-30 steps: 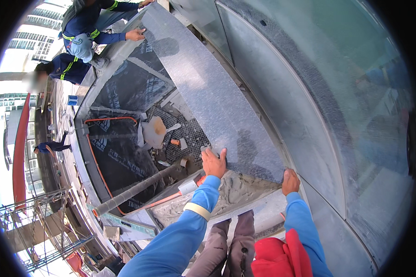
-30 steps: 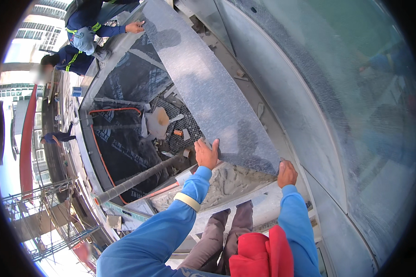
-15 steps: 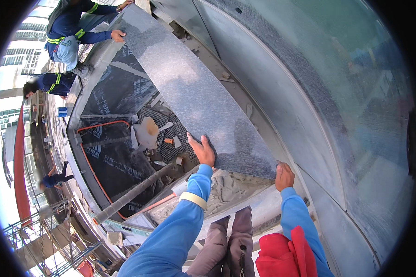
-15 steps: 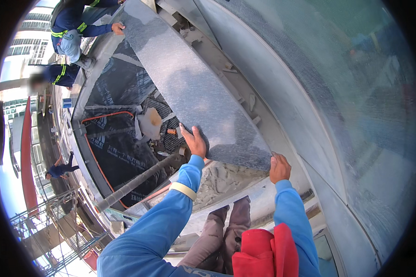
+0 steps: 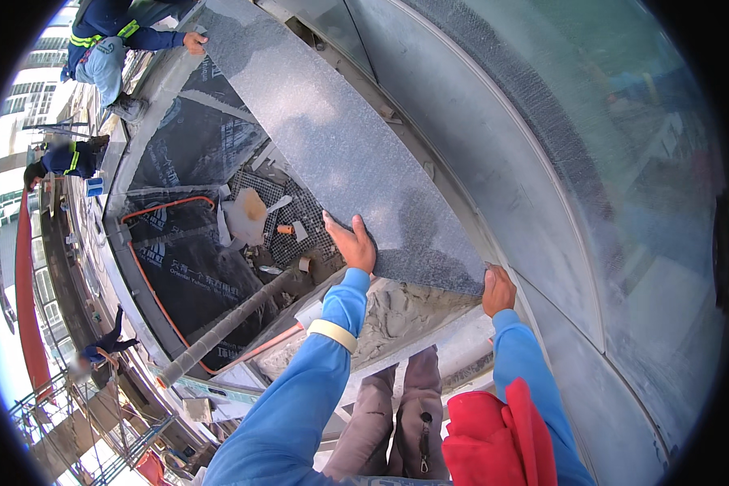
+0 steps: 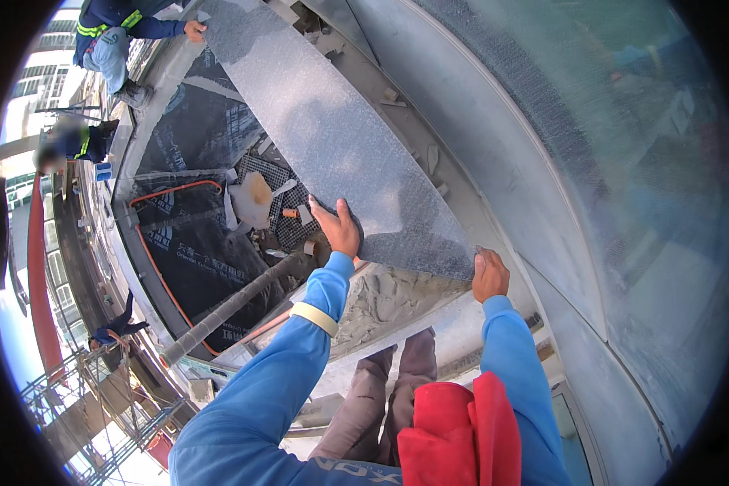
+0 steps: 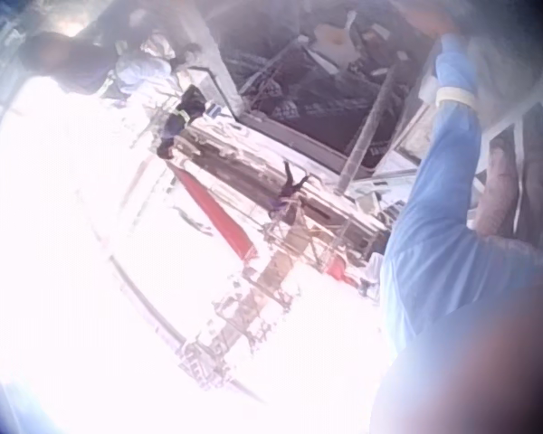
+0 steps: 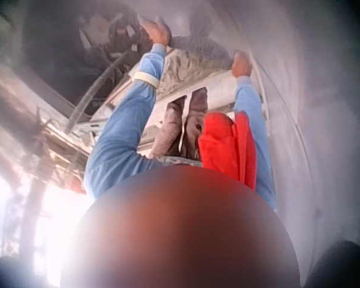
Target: The person places a large stone tile onto a prepared mortar bed on a curved ledge, uses a spirit level to check alignment, and taps the tile with a hammer to secure it. The person repeats this process for multiple tiles along the curved structure.
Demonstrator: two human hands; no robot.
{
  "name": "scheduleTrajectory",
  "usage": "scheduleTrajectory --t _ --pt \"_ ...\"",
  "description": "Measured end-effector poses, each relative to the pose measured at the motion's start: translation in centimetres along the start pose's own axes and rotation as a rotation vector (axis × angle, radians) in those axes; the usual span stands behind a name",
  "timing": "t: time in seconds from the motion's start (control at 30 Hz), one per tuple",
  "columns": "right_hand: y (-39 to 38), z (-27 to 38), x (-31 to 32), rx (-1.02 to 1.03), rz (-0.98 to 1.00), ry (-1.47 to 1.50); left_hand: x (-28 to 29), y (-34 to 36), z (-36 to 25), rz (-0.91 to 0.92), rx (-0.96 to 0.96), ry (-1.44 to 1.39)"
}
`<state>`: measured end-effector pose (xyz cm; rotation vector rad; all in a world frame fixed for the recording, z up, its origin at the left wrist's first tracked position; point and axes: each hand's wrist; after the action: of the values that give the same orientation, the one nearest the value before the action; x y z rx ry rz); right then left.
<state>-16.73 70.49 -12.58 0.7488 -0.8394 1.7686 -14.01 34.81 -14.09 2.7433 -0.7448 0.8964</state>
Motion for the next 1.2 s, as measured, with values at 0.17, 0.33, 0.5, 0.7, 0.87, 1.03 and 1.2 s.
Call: scheduleTrajectory --t 0.17,0.33,0.5,0.7,0.87,1.03,1.2 --pt "-0.1 0.0 0.1 -0.034 0.011 0.031 0.4 0.1 0.1 0.024 -0.033 -0.009" --pt "0.4 -0.6 -0.1 -0.070 0.048 0.066 2.2 0.1 0.3 0.121 -0.039 -0.027" --pt "0.3 -1.3 -0.2 -0.049 0.048 0.085 4.5 2.5 1.8 0.133 -0.026 -0.028" --pt "0.0 -1.3 -0.3 -0.042 0.025 0.109 1.7 3.8 1.3 0.201 0.010 0.001" --pt "0.4 -1.4 -0.2 -0.006 0.054 0.114 0.6 3.6 0.7 0.121 0.043 0.018" --pt "0.5 -1.5 0.3 0.009 0.095 0.158 -0.7 3.1 0.8 -0.072 0.040 0.017" --pt "1.0 -1.7 0.8 0.053 0.149 0.211 -0.7 3.0 1.4 -0.009 0.099 -0.064"
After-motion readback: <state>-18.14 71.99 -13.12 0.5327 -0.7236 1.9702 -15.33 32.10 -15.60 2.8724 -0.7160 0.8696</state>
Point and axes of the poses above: each hand's wrist, its own y-axis towards the middle knuckle, its own x-axis out of the back of the hand, z = x × y, and after that the axes turned 6 degrees about -z, right-handed
